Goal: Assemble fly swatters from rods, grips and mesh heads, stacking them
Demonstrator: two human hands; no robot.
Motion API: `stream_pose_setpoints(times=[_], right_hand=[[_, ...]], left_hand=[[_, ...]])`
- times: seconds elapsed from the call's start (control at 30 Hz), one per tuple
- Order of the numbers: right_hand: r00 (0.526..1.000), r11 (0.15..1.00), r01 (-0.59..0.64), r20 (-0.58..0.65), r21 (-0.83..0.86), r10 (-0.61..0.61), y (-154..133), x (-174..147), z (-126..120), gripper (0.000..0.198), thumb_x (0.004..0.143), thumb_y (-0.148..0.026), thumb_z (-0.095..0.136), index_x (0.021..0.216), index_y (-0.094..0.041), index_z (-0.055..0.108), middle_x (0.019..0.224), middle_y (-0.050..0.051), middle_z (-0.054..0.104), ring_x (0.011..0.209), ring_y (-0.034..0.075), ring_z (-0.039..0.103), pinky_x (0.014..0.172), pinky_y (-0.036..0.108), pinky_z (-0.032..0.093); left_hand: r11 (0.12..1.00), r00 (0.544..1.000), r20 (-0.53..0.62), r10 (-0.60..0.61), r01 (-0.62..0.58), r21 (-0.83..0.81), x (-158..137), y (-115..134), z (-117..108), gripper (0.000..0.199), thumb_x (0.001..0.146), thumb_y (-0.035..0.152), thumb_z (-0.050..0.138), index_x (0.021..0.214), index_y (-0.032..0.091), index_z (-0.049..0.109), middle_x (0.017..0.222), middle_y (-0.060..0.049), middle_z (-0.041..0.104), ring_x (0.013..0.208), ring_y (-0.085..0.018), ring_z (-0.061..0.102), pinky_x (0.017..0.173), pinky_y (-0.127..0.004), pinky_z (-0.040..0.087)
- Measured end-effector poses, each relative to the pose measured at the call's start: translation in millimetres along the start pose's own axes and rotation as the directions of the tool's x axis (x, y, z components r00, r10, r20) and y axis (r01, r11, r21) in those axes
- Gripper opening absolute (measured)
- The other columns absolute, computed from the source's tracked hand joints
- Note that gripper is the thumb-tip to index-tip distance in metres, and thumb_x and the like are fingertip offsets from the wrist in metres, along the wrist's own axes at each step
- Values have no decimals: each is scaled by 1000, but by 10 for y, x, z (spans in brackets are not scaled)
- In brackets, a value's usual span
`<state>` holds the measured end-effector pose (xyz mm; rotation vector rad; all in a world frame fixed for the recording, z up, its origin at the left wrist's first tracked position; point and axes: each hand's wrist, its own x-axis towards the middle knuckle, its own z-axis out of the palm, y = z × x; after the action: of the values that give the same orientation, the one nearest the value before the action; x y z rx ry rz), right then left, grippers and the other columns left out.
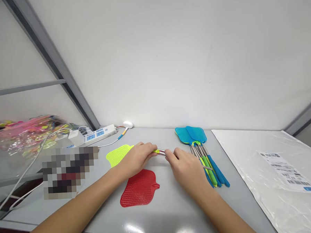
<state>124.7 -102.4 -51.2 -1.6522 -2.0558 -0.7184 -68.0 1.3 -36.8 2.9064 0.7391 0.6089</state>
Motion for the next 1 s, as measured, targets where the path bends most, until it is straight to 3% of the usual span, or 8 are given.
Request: stream_pose_setpoints(times=[0.23,0.4,0.57,0.7,0.8,0.9,1.0], right_hand=[[991,990,135,-9,47,-135,114,148,79,23,100,-26,44,110,-22,63,69,0,52,58,15,43,56,31,24],[981,970,191,6,148,-194,67,7,168,23,98,-20,46,116,-16,61,71,0,54,62,15,49,58,31,28],[993,959,104,25,265,-115,-6,-105,95,19,98,-23,47,101,-17,64,74,1,59,62,14,53,58,29,33],[997,962,70,-1,265,-72,90,-59,-31,21,94,-29,56,110,-18,64,92,6,68,80,19,61,76,31,41],[999,974,44,4,222,-46,276,-44,-121,35,89,-40,62,115,-17,62,89,6,69,82,22,61,87,38,41],[997,972,-65,55,226,54,458,-69,-173,30,89,-46,60,104,-20,64,80,3,67,71,19,59,76,35,43],[970,939,-146,233,313,73,521,-92,-157,27,95,-44,50,84,-22,62,71,0,63,64,15,56,62,29,40]], left_hand=[[985,978,-156,139,-120,126,-22,-157,83,26,102,33,36,98,20,58,76,0,60,68,-14,55,61,-26,35],[949,963,-73,259,-240,203,-53,-94,162,20,100,28,41,98,20,60,75,0,61,67,-14,55,62,-28,37],[931,946,-56,320,-302,205,-73,89,167,18,99,28,44,96,18,59,71,0,58,61,-14,52,54,-28,36],[947,948,-140,287,-259,187,-78,44,150,22,98,31,45,90,18,60,68,1,58,59,-13,53,53,-27,37],[966,944,-215,249,-227,120,-81,-50,147,22,98,34,47,93,19,62,70,1,60,63,-13,56,57,-26,40],[979,948,-247,200,-184,87,-87,-120,157,21,97,34,48,96,19,63,70,1,60,62,-12,56,56,-25,39],[984,951,-252,181,-177,38,-95,-143,186,21,96,34,50,95,19,64,70,0,61,59,-11,56,54,-24,40]])
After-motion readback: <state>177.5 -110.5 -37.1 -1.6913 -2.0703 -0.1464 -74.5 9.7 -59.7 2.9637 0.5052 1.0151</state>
